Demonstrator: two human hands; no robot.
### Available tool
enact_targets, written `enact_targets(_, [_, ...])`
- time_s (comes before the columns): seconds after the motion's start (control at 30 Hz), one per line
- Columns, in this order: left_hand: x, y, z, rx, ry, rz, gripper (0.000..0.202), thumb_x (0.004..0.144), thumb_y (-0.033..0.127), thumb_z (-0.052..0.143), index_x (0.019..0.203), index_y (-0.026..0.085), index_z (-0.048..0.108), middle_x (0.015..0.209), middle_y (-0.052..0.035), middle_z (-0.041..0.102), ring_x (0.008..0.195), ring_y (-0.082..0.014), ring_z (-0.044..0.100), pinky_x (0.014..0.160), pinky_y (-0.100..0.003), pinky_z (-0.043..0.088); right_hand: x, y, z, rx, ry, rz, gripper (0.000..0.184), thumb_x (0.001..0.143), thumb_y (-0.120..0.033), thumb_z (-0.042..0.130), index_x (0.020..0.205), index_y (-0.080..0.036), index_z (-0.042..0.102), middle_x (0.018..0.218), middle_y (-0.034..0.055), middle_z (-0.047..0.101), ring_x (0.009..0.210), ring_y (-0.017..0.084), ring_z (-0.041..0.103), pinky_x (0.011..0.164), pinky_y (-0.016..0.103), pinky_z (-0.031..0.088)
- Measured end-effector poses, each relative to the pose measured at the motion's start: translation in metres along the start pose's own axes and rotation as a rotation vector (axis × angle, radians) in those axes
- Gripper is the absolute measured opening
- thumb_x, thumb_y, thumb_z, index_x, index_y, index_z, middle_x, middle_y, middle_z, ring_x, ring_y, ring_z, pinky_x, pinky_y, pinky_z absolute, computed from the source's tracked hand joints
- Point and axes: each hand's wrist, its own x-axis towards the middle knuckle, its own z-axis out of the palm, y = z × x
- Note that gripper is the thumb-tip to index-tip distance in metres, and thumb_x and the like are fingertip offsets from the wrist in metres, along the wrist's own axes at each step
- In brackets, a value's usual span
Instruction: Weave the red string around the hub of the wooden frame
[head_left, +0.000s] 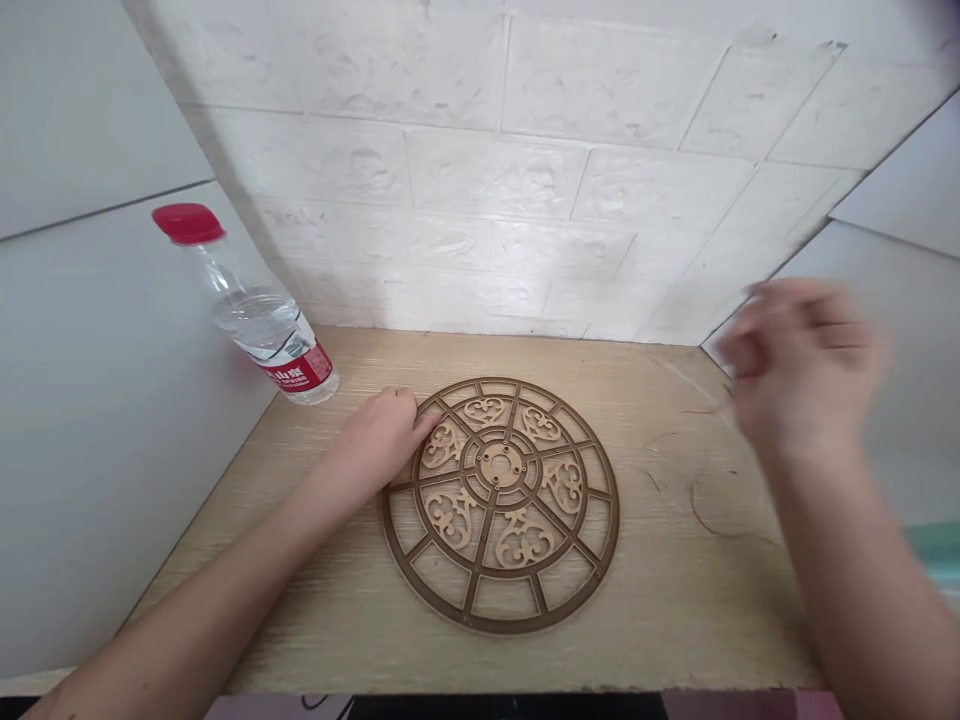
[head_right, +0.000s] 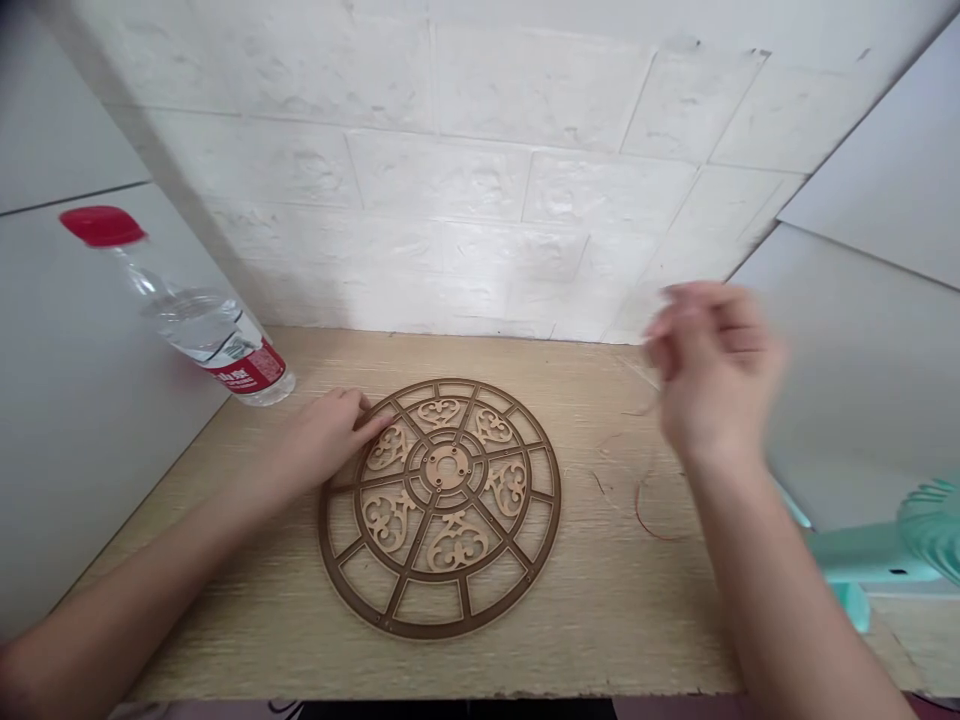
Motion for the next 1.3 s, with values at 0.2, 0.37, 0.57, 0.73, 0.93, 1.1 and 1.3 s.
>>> enact_targets(0.2, [0.005, -0.003, 0.008, -0.027, 0.027, 0.039, 0.040, 0.088, 0.051, 0.040, 0.087, 0.016, 0.057, 0.090, -0.0136, 0.063, 0.084, -0.0279, 0.060, 0.069, -0.035, 0.040, -0.053, 0.009, 0.096, -0.072, -0.610, 0.205, 0.017, 0.092, -0.033, 0.053, 0.094, -0.022, 0.066, 0.087, 0.0031, 0.067, 0.078, 0.015, 0.061, 0.068, 0.030, 0.050])
enact_targets(0.37, [0.008, -0.005, 0.002, -0.132, 0.031, 0.028, 0.039, 0.084, 0.055, 0.045, 0.076, 0.018, 0.054, 0.085, -0.0117, 0.062, 0.076, -0.0253, 0.057, 0.064, -0.034, 0.038, -0.067, 0.017, 0.111, -0.133, -0.709, 0.043, 0.014, 0.092, -0.022, 0.052, 0.096, -0.022, 0.065, 0.098, 0.0034, 0.068, 0.092, 0.017, 0.062, 0.084, 0.033, 0.049])
enact_targets(0.57, [0.004, 0.012, -0.020, -1.057, -0.206, -0.074, 0.032, 0.079, 0.044, 0.061, 0.097, 0.018, 0.058, 0.098, -0.0050, 0.067, 0.087, -0.0206, 0.063, 0.074, -0.031, 0.047, -0.065, 0.013, 0.108, -0.153, -0.689, -0.056, 0.024, 0.093, -0.014, 0.045, 0.100, -0.023, 0.066, 0.099, 0.0030, 0.067, 0.094, 0.016, 0.062, 0.084, 0.032, 0.049])
enact_targets(0.73, [-0.004, 0.026, -0.019, -1.757, -0.469, -0.018, 0.046, 0.075, 0.017, 0.059, 0.120, 0.021, 0.053, 0.109, -0.0064, 0.068, 0.093, -0.0217, 0.066, 0.082, -0.036, 0.050, -0.067, 0.004, 0.107, -0.189, -0.609, -0.116, 0.022, 0.093, -0.016, 0.047, 0.108, -0.022, 0.061, 0.105, 0.0047, 0.067, 0.099, 0.017, 0.062, 0.088, 0.035, 0.049])
enact_targets(0.93, [-0.012, 0.034, -0.017, -1.941, -0.511, 0.009, 0.054, 0.070, 0.004, 0.052, 0.123, 0.019, 0.052, 0.107, -0.0062, 0.069, 0.089, -0.0226, 0.068, 0.082, -0.037, 0.051, -0.062, -0.009, 0.100, -0.234, -0.633, -0.171, 0.017, 0.092, -0.013, 0.047, 0.099, -0.021, 0.060, 0.099, 0.0043, 0.067, 0.095, 0.017, 0.062, 0.085, 0.035, 0.050])
enact_targets(1.1, [-0.016, 0.036, -0.019, -1.893, -0.440, -0.021, 0.049, 0.069, 0.005, 0.055, 0.116, 0.019, 0.056, 0.100, -0.0032, 0.071, 0.083, -0.0213, 0.069, 0.072, -0.031, 0.052, -0.061, -0.013, 0.093, -0.224, -0.703, -0.248, 0.024, 0.091, -0.007, 0.043, 0.100, -0.020, 0.061, 0.099, 0.0053, 0.063, 0.094, 0.016, 0.058, 0.082, 0.033, 0.050])
enact_targets(1.3, [-0.018, 0.036, -0.020, -1.851, -0.385, -0.025, 0.047, 0.067, 0.010, 0.059, 0.112, 0.021, 0.056, 0.100, -0.0023, 0.069, 0.084, -0.0207, 0.067, 0.072, -0.030, 0.050, -0.061, -0.018, 0.089, -0.238, -0.723, -0.238, 0.025, 0.092, -0.009, 0.042, 0.104, -0.021, 0.062, 0.100, 0.0057, 0.063, 0.094, 0.017, 0.058, 0.081, 0.034, 0.049])
